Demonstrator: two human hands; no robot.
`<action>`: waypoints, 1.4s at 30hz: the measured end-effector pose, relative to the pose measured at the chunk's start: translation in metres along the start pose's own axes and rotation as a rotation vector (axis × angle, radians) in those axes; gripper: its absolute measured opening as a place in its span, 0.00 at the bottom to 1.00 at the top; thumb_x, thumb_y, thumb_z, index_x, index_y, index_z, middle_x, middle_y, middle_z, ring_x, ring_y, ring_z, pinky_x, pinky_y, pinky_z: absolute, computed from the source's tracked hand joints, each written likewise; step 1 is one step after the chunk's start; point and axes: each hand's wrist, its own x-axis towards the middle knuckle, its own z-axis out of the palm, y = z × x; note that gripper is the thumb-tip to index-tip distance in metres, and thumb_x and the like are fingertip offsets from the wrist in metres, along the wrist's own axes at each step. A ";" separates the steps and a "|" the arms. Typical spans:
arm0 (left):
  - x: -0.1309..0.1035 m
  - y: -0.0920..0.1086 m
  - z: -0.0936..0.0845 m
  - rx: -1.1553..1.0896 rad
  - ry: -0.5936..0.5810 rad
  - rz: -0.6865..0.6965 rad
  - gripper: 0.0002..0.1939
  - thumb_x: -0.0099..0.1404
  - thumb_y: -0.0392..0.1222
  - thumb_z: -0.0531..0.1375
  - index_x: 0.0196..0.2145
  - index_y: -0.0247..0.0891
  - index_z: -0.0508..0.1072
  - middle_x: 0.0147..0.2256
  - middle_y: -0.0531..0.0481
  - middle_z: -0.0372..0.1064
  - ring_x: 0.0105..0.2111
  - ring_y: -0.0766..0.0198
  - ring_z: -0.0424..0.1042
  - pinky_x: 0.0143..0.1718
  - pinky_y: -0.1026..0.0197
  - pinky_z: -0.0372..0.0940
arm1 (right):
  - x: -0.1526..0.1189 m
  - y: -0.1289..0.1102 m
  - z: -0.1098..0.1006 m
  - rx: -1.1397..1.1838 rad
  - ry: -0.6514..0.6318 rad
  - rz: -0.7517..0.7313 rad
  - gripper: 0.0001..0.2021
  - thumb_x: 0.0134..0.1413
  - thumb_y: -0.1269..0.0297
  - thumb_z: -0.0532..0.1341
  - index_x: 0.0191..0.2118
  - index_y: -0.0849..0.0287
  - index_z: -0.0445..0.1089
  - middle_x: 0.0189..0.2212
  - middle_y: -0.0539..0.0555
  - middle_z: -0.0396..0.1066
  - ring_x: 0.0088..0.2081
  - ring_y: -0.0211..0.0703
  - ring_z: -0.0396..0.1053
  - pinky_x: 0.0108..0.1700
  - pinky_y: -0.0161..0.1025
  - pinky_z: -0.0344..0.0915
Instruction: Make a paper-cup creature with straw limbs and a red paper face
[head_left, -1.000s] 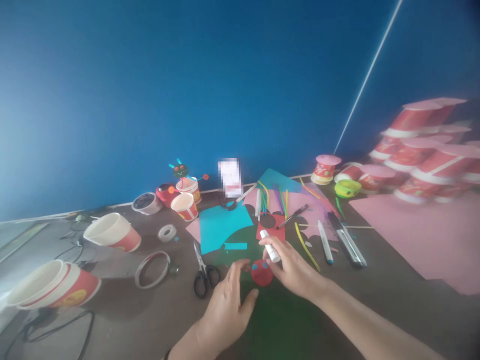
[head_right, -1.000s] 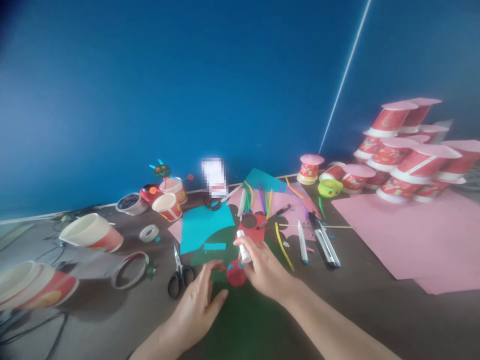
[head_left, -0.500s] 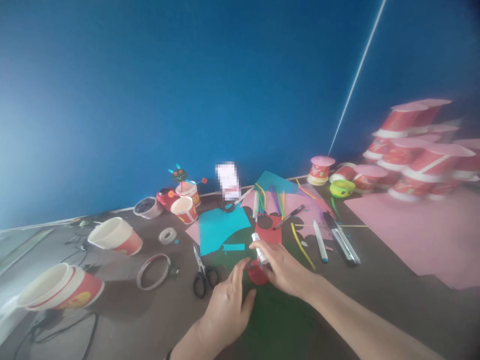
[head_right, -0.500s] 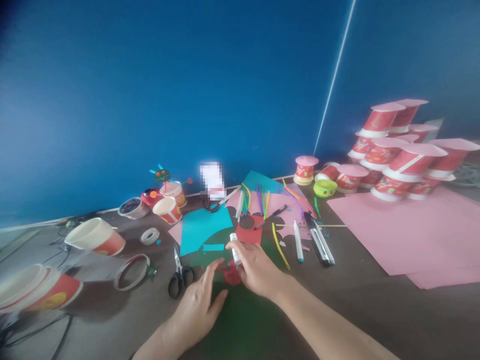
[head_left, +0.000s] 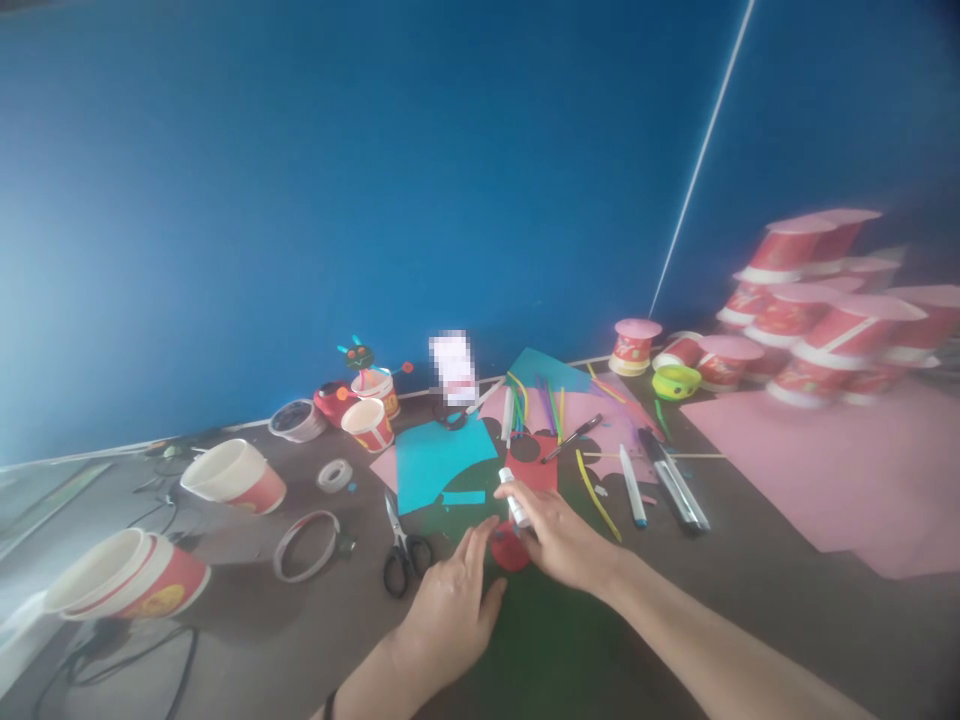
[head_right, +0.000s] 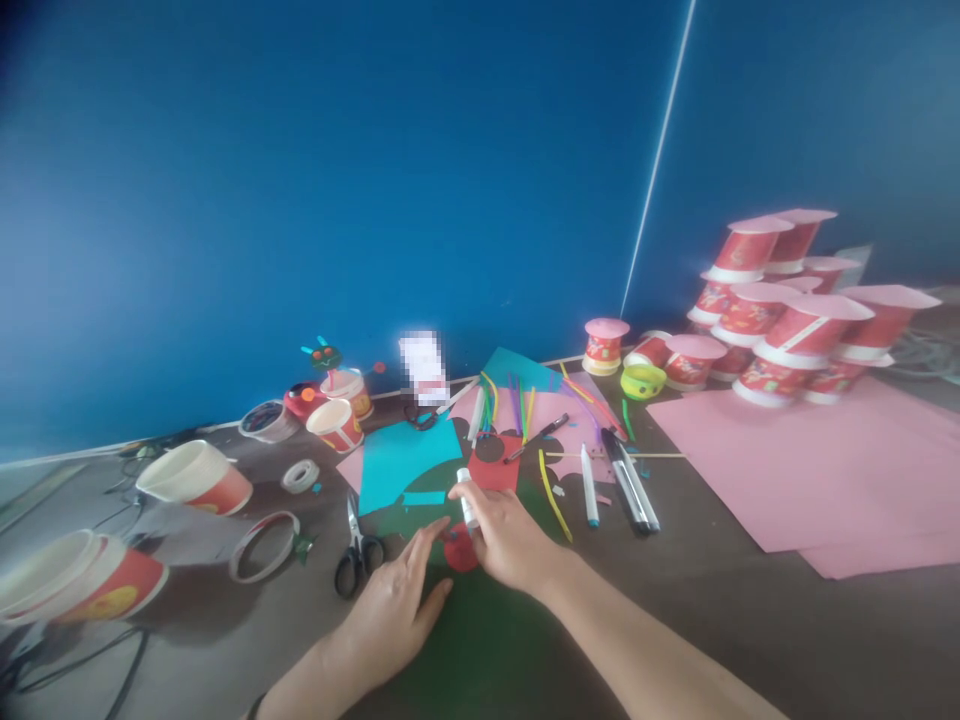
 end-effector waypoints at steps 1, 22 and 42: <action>0.000 0.000 -0.001 0.007 -0.006 -0.004 0.25 0.65 0.38 0.48 0.58 0.35 0.49 0.54 0.37 0.60 0.49 0.52 0.66 0.44 0.51 0.66 | 0.000 0.000 0.000 0.002 0.002 -0.006 0.27 0.42 0.83 0.52 0.51 0.57 0.56 0.32 0.51 0.69 0.36 0.42 0.68 0.43 0.41 0.60; 0.053 0.001 -0.016 0.118 -0.105 -0.129 0.10 0.60 0.34 0.50 0.39 0.37 0.67 0.34 0.43 0.72 0.36 0.54 0.73 0.33 0.59 0.63 | 0.001 0.006 0.001 0.084 0.026 -0.001 0.25 0.42 0.81 0.51 0.49 0.56 0.56 0.27 0.48 0.65 0.28 0.39 0.64 0.34 0.35 0.59; 0.071 0.017 -0.030 0.251 -0.221 0.053 0.10 0.57 0.33 0.52 0.36 0.41 0.69 0.33 0.46 0.72 0.34 0.53 0.73 0.31 0.59 0.62 | 0.004 0.014 -0.008 0.286 0.211 0.246 0.18 0.51 0.74 0.51 0.48 0.55 0.55 0.29 0.48 0.64 0.27 0.39 0.62 0.31 0.35 0.59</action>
